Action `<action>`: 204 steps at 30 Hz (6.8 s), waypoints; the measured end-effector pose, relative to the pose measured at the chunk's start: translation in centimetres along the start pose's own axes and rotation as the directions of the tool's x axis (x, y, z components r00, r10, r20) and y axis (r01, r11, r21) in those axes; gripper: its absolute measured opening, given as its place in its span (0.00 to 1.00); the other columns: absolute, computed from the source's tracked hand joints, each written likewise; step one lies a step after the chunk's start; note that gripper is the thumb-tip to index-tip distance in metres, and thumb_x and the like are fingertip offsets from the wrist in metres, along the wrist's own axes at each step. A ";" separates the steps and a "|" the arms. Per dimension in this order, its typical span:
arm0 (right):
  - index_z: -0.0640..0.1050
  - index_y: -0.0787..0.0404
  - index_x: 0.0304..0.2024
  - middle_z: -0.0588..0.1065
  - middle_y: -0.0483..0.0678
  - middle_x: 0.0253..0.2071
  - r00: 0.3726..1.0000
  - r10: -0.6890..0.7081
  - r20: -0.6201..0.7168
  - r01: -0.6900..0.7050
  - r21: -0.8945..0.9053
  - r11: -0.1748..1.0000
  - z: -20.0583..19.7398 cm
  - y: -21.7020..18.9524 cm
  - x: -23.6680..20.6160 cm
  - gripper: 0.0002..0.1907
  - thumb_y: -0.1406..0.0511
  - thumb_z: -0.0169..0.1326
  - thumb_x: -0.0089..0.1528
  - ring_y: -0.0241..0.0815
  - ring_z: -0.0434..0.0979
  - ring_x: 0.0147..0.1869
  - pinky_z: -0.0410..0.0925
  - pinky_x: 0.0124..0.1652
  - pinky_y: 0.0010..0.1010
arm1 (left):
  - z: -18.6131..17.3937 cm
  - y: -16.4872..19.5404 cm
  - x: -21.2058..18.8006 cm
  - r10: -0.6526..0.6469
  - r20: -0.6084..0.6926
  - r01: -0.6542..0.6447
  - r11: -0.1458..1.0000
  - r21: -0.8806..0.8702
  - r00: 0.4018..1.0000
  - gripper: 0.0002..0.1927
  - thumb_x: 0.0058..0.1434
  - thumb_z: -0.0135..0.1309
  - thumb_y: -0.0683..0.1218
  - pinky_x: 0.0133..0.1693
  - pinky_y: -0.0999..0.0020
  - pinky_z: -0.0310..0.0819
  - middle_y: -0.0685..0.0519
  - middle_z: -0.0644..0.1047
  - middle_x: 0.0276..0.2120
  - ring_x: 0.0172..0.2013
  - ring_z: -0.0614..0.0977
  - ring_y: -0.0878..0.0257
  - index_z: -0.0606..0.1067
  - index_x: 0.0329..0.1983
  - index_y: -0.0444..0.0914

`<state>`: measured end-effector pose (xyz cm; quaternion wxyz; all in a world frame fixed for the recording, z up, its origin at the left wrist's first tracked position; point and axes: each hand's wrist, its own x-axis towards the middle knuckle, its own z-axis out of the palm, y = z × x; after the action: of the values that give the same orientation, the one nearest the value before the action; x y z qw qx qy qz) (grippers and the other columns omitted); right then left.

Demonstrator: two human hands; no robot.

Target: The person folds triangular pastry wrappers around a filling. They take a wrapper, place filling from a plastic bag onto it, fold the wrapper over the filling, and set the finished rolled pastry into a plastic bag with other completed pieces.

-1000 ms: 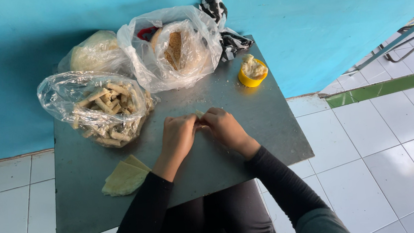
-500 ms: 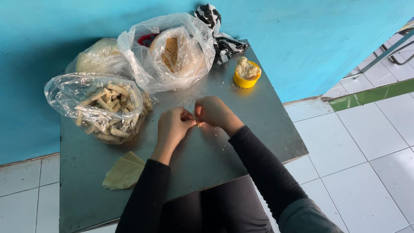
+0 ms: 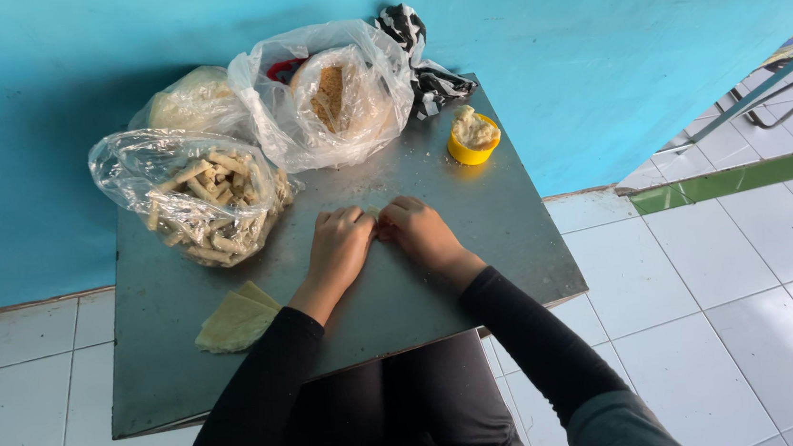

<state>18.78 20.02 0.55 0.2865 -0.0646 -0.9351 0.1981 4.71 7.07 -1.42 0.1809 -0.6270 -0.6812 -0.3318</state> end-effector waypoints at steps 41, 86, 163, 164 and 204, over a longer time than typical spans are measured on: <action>0.85 0.47 0.35 0.71 0.44 0.46 0.985 0.165 -0.053 -0.171 -0.141 0.975 0.1 1.2 1.1 0.08 0.59 0.66 0.53 0.48 0.68 0.55 0.59 0.54 0.40 | 0.5 0.9 0.1 -0.290 -0.052 0.291 0.957 0.003 0.956 0.07 0.53 0.67 0.51 0.49 0.49 0.59 0.57 0.75 0.42 0.49 0.73 0.53 0.84 0.34 0.48; 0.73 0.62 0.55 0.73 0.48 0.47 -0.083 0.741 -0.667 0.061 0.739 0.671 -17.8 7.4 -16.1 0.16 0.60 0.60 0.70 0.41 0.75 0.47 0.72 0.51 0.38 | -9.6 4.3 4.8 -0.481 -0.035 0.478 0.875 -0.075 0.876 0.09 0.74 0.53 0.48 0.37 0.48 0.72 0.41 0.79 0.32 0.34 0.81 0.40 0.78 0.54 0.44; 0.80 0.63 0.36 0.79 0.53 0.31 0.625 0.631 -0.460 -0.750 -0.129 0.649 -9.9 1.8 -15.9 0.07 0.65 0.56 0.64 0.52 0.81 0.35 0.72 0.36 0.41 | -15.0 1.2 -14.1 -0.551 -0.373 0.579 0.814 -0.044 0.747 0.15 0.68 0.59 0.41 0.54 0.53 0.71 0.43 0.77 0.50 0.53 0.77 0.46 0.74 0.55 0.34; 0.80 0.65 0.35 0.78 0.55 0.34 0.697 0.461 -0.549 -0.673 -0.281 0.684 -10.8 2.7 -16.6 0.06 0.67 0.59 0.63 0.54 0.79 0.40 0.71 0.41 0.42 | -14.4 1.7 -13.1 -0.514 -0.376 0.547 0.837 -0.021 0.771 0.14 0.67 0.59 0.41 0.54 0.53 0.71 0.43 0.78 0.50 0.52 0.77 0.45 0.75 0.55 0.34; 0.80 0.65 0.49 0.79 0.56 0.43 0.693 0.320 -0.646 -0.670 -0.414 0.616 -15.6 6.6 -16.8 0.11 0.72 0.56 0.64 0.51 0.81 0.40 0.72 0.39 0.39 | -7.8 5.1 -4.4 -0.419 -0.028 0.357 0.804 -0.476 0.907 0.11 0.68 0.54 0.46 0.43 0.64 0.78 0.50 0.82 0.41 0.42 0.85 0.60 0.78 0.52 0.40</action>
<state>41.47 27.35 1.15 0.4155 -0.4722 -0.7739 -0.0733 8.98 -1.50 2.36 -0.0001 -0.4754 -0.6831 -0.5544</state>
